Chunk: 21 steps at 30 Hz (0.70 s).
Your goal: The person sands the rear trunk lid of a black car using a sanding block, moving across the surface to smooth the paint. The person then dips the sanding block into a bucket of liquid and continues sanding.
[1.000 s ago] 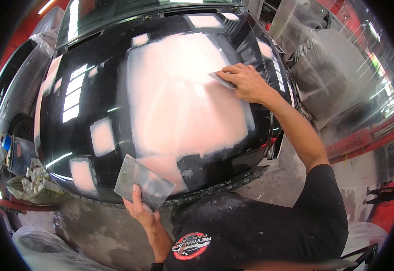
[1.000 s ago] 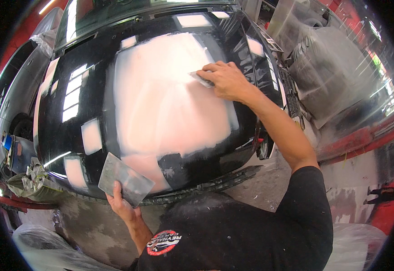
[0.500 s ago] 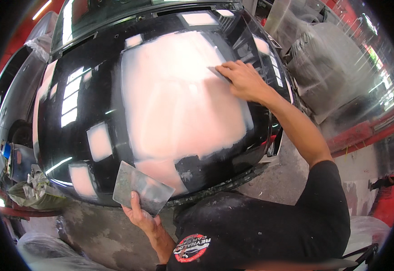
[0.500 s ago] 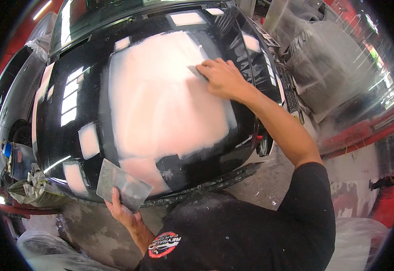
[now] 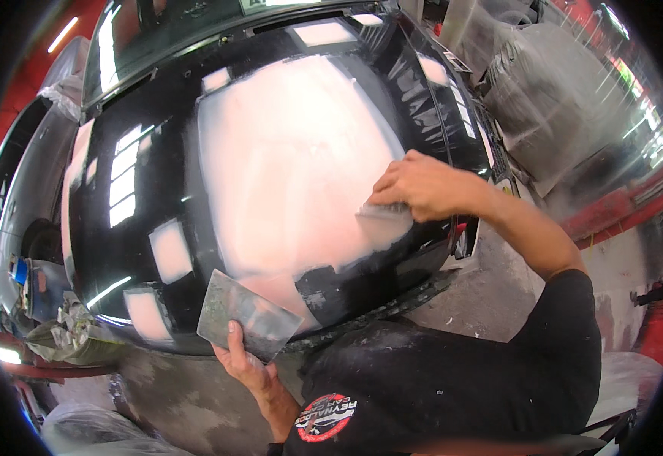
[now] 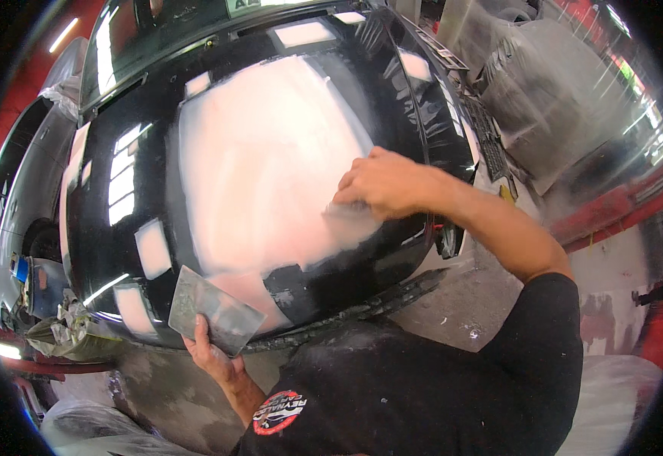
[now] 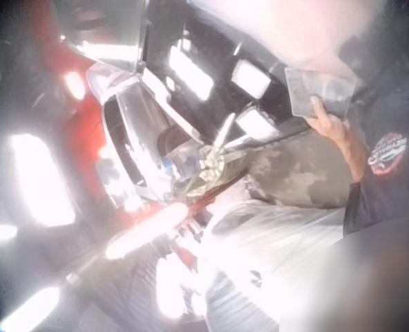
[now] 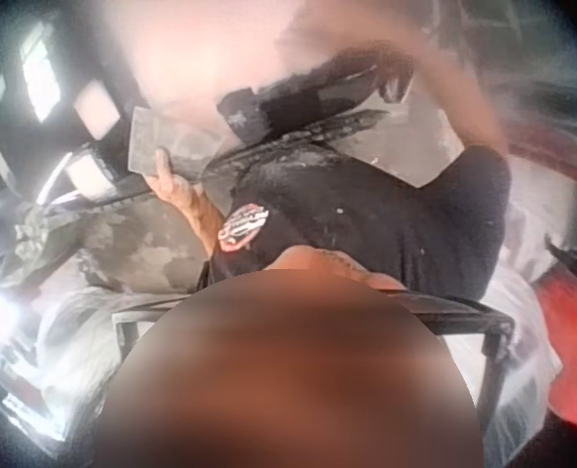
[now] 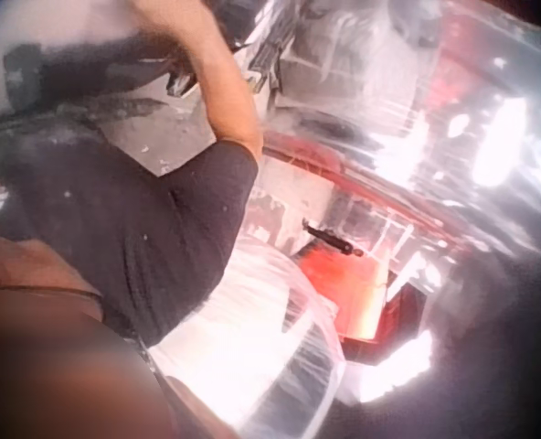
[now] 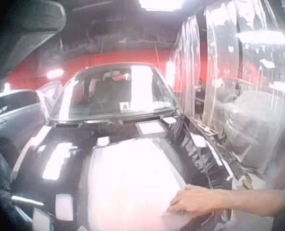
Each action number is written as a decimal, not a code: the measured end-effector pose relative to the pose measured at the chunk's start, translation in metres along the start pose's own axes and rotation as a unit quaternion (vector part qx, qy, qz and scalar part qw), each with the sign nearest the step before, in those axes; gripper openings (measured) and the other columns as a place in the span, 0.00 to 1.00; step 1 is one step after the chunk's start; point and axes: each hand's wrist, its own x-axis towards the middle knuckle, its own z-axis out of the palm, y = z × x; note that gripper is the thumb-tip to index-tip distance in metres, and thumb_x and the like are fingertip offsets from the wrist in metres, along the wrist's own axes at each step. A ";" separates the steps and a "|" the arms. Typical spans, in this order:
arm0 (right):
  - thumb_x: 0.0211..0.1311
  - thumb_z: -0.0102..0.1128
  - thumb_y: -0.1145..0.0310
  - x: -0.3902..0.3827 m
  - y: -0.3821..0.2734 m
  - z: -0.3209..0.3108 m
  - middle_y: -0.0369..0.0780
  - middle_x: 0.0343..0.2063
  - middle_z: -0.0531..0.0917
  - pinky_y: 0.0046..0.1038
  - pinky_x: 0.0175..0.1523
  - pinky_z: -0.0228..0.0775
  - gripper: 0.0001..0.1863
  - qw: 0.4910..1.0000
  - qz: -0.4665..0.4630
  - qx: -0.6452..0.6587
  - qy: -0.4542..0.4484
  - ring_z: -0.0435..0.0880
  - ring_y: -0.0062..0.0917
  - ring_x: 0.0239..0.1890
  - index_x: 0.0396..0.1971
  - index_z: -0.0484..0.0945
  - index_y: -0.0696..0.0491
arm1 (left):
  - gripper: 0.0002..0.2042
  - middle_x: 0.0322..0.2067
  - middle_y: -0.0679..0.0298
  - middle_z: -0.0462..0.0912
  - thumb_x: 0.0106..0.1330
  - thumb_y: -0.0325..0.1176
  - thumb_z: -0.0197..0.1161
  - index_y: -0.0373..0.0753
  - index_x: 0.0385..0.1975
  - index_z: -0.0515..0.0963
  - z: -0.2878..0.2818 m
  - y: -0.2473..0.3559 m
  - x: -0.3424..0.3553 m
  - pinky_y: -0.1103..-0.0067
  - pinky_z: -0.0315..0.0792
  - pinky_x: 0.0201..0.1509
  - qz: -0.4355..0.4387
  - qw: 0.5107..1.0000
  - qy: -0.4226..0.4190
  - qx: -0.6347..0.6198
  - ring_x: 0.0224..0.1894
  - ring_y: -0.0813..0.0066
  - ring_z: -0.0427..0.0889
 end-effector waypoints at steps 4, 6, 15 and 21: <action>0.54 0.60 0.72 0.032 0.045 -0.018 0.37 0.58 0.77 0.42 0.58 0.64 0.27 0.968 0.104 -0.050 0.221 0.74 0.33 0.60 0.58 0.77 0.43 | 0.19 0.49 0.55 0.78 0.68 0.29 0.58 0.31 0.57 0.69 -0.003 0.007 -0.006 0.70 0.76 0.53 0.008 0.999 0.032 -0.003 0.48 0.65 0.81; 0.55 0.60 0.72 0.055 0.060 -0.019 0.38 0.60 0.75 0.43 0.58 0.64 0.27 0.954 0.160 -0.046 0.250 0.74 0.34 0.60 0.58 0.76 0.42 | 0.19 0.49 0.55 0.79 0.68 0.29 0.58 0.31 0.57 0.69 -0.005 0.008 -0.008 0.70 0.76 0.53 0.009 0.999 0.033 0.004 0.48 0.66 0.81; 0.54 0.57 0.75 0.104 0.054 0.006 0.35 0.60 0.75 0.40 0.60 0.61 0.28 0.961 0.128 -0.026 0.246 0.72 0.33 0.61 0.59 0.75 0.45 | 0.18 0.48 0.56 0.79 0.68 0.28 0.58 0.32 0.56 0.70 -0.005 -0.004 -0.003 0.72 0.76 0.52 -0.004 1.000 0.014 -0.003 0.47 0.67 0.81; 0.53 0.57 0.74 0.076 0.028 0.012 0.35 0.56 0.78 0.40 0.60 0.63 0.28 0.963 0.088 -0.068 0.247 0.72 0.33 0.60 0.58 0.76 0.46 | 0.17 0.48 0.56 0.79 0.67 0.27 0.58 0.31 0.55 0.70 0.006 -0.008 0.009 0.73 0.76 0.51 -0.022 1.000 0.008 0.006 0.47 0.67 0.81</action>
